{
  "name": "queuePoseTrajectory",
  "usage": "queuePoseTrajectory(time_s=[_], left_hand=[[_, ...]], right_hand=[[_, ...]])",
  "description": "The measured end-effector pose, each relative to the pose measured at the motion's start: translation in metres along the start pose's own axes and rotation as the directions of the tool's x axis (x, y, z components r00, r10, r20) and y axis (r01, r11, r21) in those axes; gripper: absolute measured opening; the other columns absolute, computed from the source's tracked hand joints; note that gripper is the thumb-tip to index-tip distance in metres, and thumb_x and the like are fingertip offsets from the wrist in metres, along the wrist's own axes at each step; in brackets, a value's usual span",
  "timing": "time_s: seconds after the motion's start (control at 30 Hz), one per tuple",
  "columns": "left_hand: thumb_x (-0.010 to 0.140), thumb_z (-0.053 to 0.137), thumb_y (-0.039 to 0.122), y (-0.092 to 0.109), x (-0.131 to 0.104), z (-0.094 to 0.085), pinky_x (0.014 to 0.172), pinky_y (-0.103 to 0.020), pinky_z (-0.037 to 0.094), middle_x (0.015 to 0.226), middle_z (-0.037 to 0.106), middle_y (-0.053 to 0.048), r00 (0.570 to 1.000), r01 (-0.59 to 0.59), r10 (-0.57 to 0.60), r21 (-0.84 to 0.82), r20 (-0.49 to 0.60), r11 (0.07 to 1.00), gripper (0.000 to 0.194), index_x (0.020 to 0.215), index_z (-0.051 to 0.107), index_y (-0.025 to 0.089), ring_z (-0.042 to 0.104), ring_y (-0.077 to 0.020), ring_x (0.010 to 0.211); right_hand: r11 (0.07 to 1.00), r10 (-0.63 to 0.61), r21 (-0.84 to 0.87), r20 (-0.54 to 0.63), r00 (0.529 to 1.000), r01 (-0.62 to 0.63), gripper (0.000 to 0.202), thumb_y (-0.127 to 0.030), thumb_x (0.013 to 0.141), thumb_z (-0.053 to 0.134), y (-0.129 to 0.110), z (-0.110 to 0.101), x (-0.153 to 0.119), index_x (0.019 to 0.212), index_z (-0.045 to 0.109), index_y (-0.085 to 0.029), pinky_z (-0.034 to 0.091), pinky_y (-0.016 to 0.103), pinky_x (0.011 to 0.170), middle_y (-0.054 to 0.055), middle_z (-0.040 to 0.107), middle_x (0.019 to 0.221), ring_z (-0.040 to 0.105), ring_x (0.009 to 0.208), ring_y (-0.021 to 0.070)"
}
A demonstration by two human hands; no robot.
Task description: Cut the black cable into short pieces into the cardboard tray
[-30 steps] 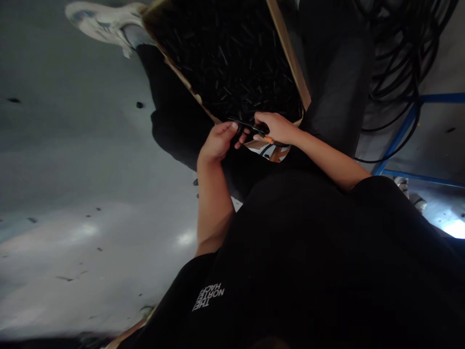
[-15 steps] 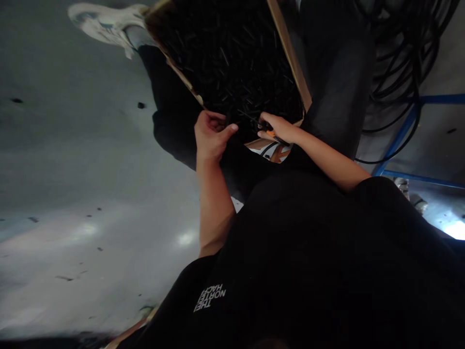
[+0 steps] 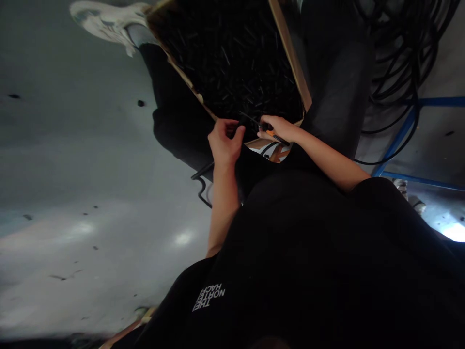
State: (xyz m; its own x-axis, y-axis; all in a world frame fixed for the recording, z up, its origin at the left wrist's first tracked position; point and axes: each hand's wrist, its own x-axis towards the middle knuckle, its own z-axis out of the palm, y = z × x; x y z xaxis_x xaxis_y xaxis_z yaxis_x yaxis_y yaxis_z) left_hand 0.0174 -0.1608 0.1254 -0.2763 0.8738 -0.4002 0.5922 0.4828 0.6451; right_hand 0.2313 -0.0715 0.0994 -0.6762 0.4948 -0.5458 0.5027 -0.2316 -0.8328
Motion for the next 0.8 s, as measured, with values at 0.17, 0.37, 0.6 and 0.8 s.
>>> queuePoseTrajectory(time_s=[0.17,0.37,0.6,0.8], left_hand=[[0.105,0.07,0.037,0.005,-0.002,0.015,0.11,-0.044,0.06,0.117,0.081,-0.011,0.997,0.005,-0.004,-0.004,0.071,1.0,0.017,0.116,0.068,0.025,0.076,-0.0322,0.126],[0.106,0.068,0.043,-0.008,0.025,0.037,0.117,-0.051,0.056,0.128,0.079,-0.018,0.983,0.017,-0.021,0.026,0.181,1.0,0.024,0.122,0.067,0.024,0.069,-0.0409,0.144],[0.104,0.073,0.057,-0.026,0.08,0.054,0.122,-0.057,0.055,0.121,0.079,-0.019,0.995,-0.028,0.023,0.049,0.094,0.998,0.036,0.12,0.067,0.025,0.071,-0.0443,0.142],[0.098,0.08,0.053,-0.034,0.089,0.04,0.122,-0.056,0.057,0.122,0.079,-0.016,0.997,0.003,0.0,-0.038,0.077,0.999,0.038,0.122,0.068,0.026,0.073,-0.0396,0.136]], right_hand=[[0.999,0.013,-0.039,-0.024,1.0,-0.014,0.034,-0.049,0.103,0.08,0.009,0.003,0.008,0.1,0.063,-0.019,0.046,0.028,0.082,0.001,0.064,0.09,0.058,0.086,0.017],[0.98,0.197,0.001,-0.053,0.979,-0.198,0.041,-0.054,0.104,0.078,0.016,0.007,0.032,0.094,0.064,-0.018,0.041,0.026,0.073,0.0,0.061,0.084,0.054,0.08,0.0143],[0.958,0.281,-0.006,-0.194,0.94,-0.288,0.043,-0.052,0.105,0.074,0.021,0.009,0.064,0.08,0.06,-0.02,0.044,0.025,0.071,0.0,0.053,0.072,0.06,0.08,0.017],[0.933,0.351,0.126,-0.107,0.93,-0.337,0.037,-0.047,0.101,0.083,0.021,0.007,0.05,0.091,0.057,-0.023,0.046,0.023,0.061,-0.006,0.052,0.068,0.057,0.064,0.0138]])
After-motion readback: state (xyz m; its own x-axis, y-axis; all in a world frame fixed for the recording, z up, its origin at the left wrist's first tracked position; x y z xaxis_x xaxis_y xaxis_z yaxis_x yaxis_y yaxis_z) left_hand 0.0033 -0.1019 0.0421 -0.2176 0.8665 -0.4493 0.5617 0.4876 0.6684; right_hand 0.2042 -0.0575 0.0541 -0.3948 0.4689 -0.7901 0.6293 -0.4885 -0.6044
